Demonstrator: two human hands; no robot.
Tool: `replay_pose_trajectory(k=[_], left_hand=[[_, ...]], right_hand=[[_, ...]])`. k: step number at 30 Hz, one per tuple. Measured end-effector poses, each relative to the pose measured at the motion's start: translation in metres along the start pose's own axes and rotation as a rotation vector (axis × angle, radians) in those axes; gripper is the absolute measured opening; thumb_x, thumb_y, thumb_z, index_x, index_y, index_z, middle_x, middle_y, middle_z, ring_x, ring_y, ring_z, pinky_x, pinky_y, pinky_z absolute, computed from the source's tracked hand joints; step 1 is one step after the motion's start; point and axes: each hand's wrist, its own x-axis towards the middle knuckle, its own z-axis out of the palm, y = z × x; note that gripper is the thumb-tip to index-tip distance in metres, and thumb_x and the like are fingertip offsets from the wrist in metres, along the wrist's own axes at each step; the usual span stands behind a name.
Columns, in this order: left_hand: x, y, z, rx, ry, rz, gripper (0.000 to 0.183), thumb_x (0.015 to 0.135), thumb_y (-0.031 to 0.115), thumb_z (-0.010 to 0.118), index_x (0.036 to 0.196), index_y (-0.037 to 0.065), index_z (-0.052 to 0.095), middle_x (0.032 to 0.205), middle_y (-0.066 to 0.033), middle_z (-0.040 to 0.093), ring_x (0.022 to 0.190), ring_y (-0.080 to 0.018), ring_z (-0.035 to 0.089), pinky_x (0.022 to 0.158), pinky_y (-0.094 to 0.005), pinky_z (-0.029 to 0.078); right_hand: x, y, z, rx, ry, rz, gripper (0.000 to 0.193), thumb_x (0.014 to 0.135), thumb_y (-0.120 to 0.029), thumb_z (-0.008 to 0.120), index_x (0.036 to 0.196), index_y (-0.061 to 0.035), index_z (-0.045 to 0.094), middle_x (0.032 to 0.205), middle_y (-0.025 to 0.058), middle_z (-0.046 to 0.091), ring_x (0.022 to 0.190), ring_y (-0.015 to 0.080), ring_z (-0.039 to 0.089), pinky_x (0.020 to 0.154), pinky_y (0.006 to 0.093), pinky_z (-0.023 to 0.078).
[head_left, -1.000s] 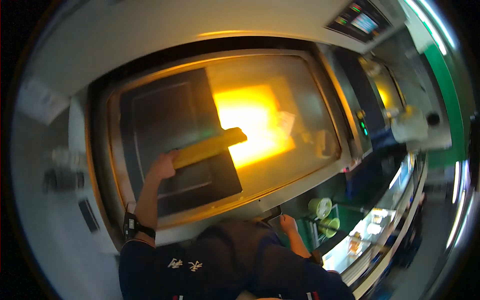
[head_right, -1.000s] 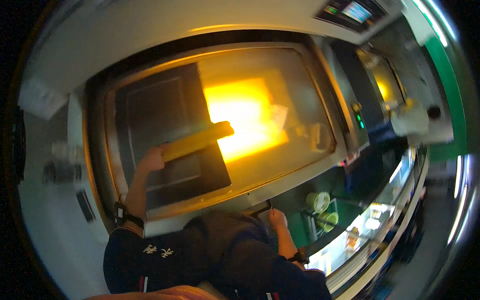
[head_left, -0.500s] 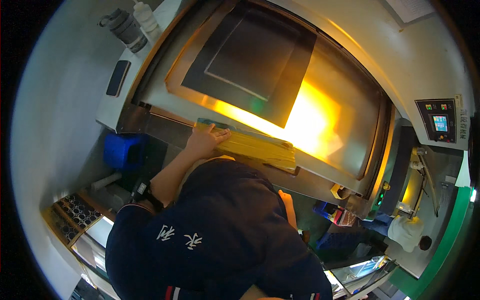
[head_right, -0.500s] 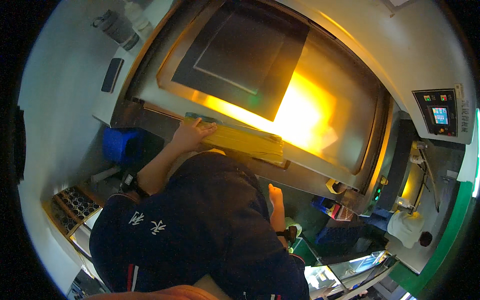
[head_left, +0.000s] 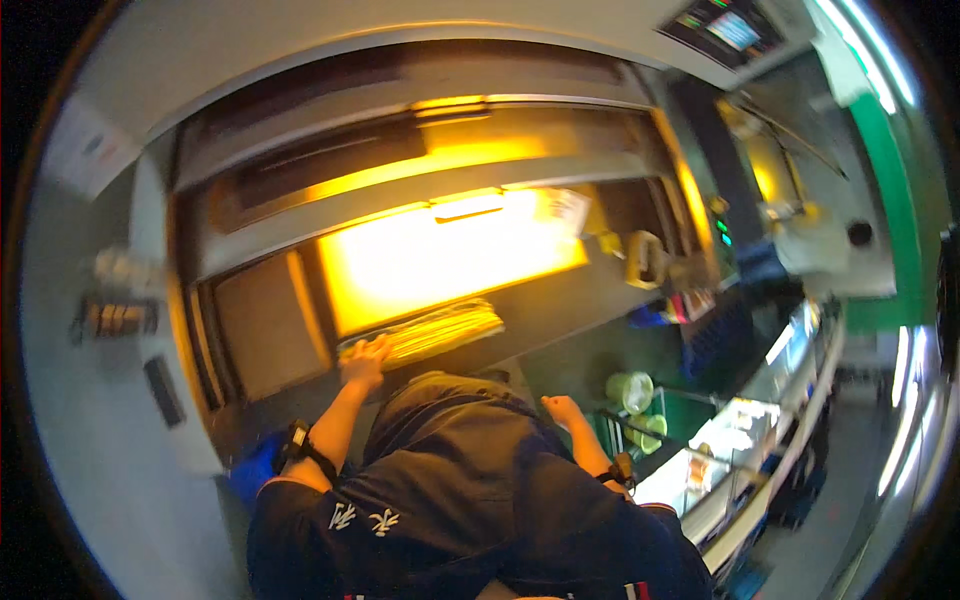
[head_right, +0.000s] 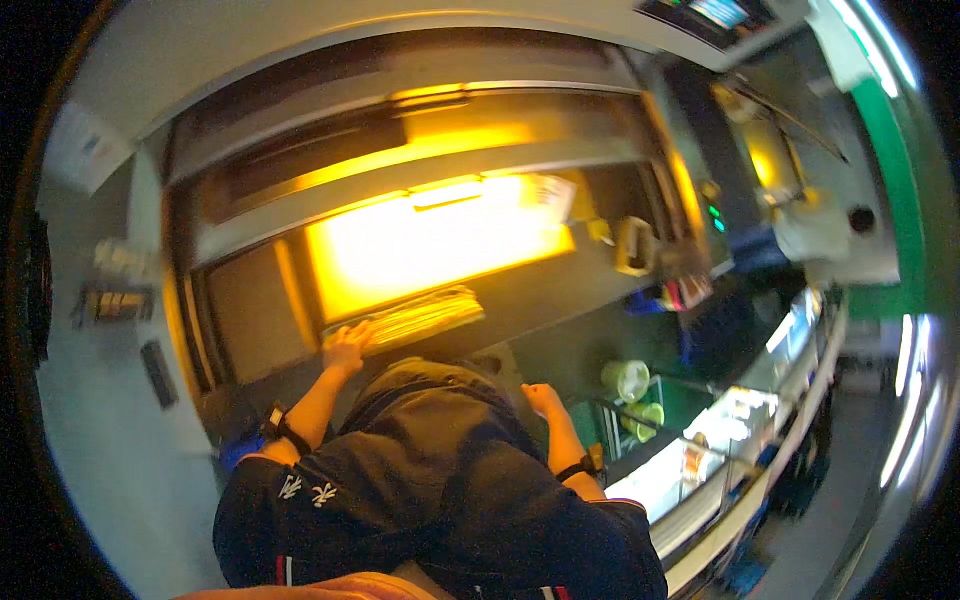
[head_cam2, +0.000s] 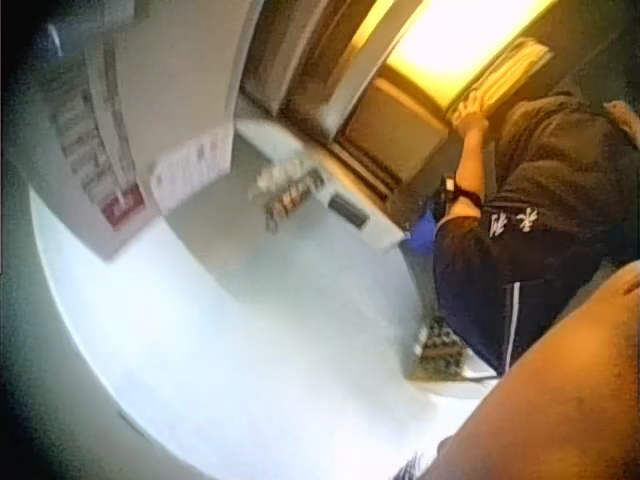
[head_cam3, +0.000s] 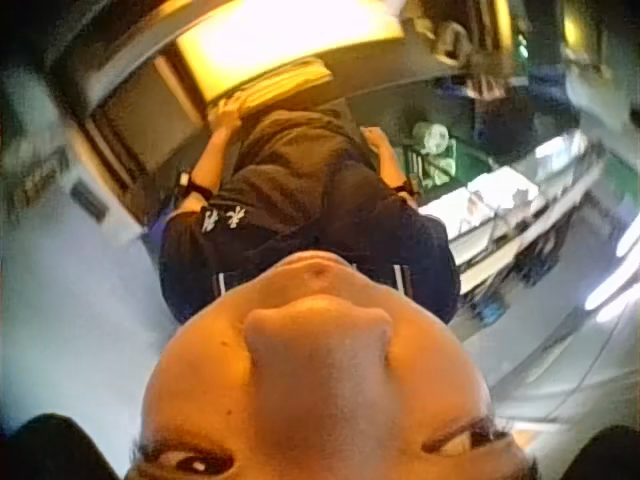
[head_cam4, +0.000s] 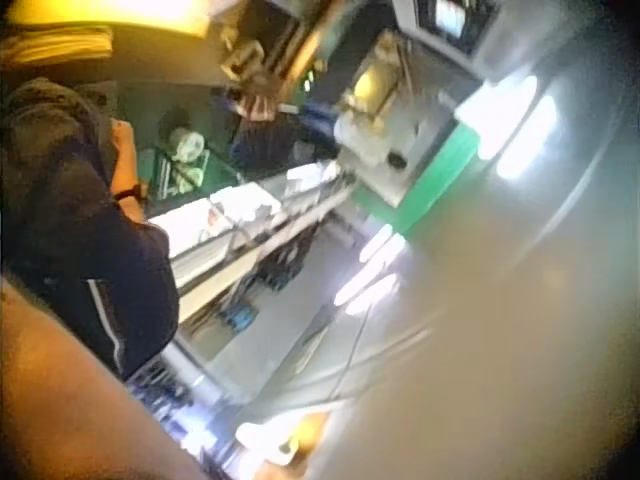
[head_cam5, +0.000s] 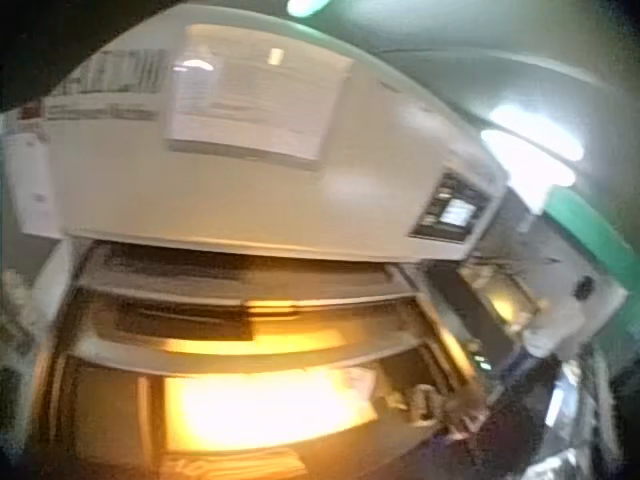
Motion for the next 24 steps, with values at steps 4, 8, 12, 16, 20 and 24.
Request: replay_pose_trajectory(k=[4,8,12,16,20,24], left_hand=[[0.036,0.009,0.029,0.091,-0.056,-0.058,0.099,0.080,0.011,0.072,0.156,0.027,0.009,0.163,0.0046,0.003,0.143,-0.0288,0.023,0.096,-0.0662,0.041],[0.053,0.025,0.059,0.193,-0.142,-0.118,0.125,0.072,0.024,0.085,0.155,0.019,-0.008,0.163,-0.0007,-0.011,0.149,-0.0316,0.007,0.094,-0.0658,0.043],[0.080,0.061,0.054,0.052,-0.103,-0.198,0.092,0.083,0.026,0.074,0.153,0.014,0.015,0.161,-0.0059,0.006,0.144,-0.0309,0.021,0.094,-0.0601,0.044],[0.107,0.086,0.020,-0.929,-0.067,-0.198,0.063,0.093,0.040,0.053,0.144,0.008,0.035,0.148,-0.0141,0.035,0.131,-0.0326,0.040,0.099,-0.0568,0.042],[0.114,0.134,-0.023,-2.056,0.098,0.129,0.076,0.096,0.066,0.028,0.135,0.003,0.045,0.136,-0.0177,0.051,0.120,-0.0338,0.051,0.102,-0.0562,0.039],[0.082,0.190,-0.024,-2.429,0.328,0.111,0.076,0.091,0.075,0.028,0.116,0.009,0.057,0.104,-0.0122,0.057,0.104,-0.0304,0.053,0.100,-0.0545,0.041]], right_hand=[[-0.056,0.064,0.029,0.162,0.214,0.138,0.055,0.094,-0.047,0.051,0.083,0.0053,0.064,0.084,0.0259,0.065,0.082,0.0397,0.064,0.073,0.0478,0.046],[-0.102,0.111,0.051,-0.214,0.005,0.063,0.041,0.101,-0.029,0.038,0.108,0.0037,0.063,0.104,0.0259,0.066,0.096,0.0440,0.063,0.082,0.0491,0.049],[-0.105,0.220,0.131,-0.396,-0.089,-0.242,0.031,0.098,-0.017,0.039,0.114,0.0013,0.058,0.101,0.0245,0.066,0.095,0.0413,0.065,0.080,0.0506,0.051],[-0.074,0.255,0.149,-0.461,-0.249,-0.109,0.031,0.096,-0.016,0.042,0.119,-0.0008,0.056,0.097,0.0234,0.068,0.093,0.0394,0.066,0.079,0.0488,0.052],[-0.088,0.217,0.043,0.063,0.047,-0.017,0.029,0.096,-0.019,0.044,0.109,0.0011,0.061,0.087,0.0227,0.068,0.090,0.0386,0.066,0.074,0.0479,0.051],[-0.029,0.218,-0.040,0.204,0.171,-0.072,0.038,0.098,-0.032,0.045,0.097,0.0009,0.064,0.092,0.0223,0.066,0.089,0.0413,0.063,0.075,0.0489,0.048]])
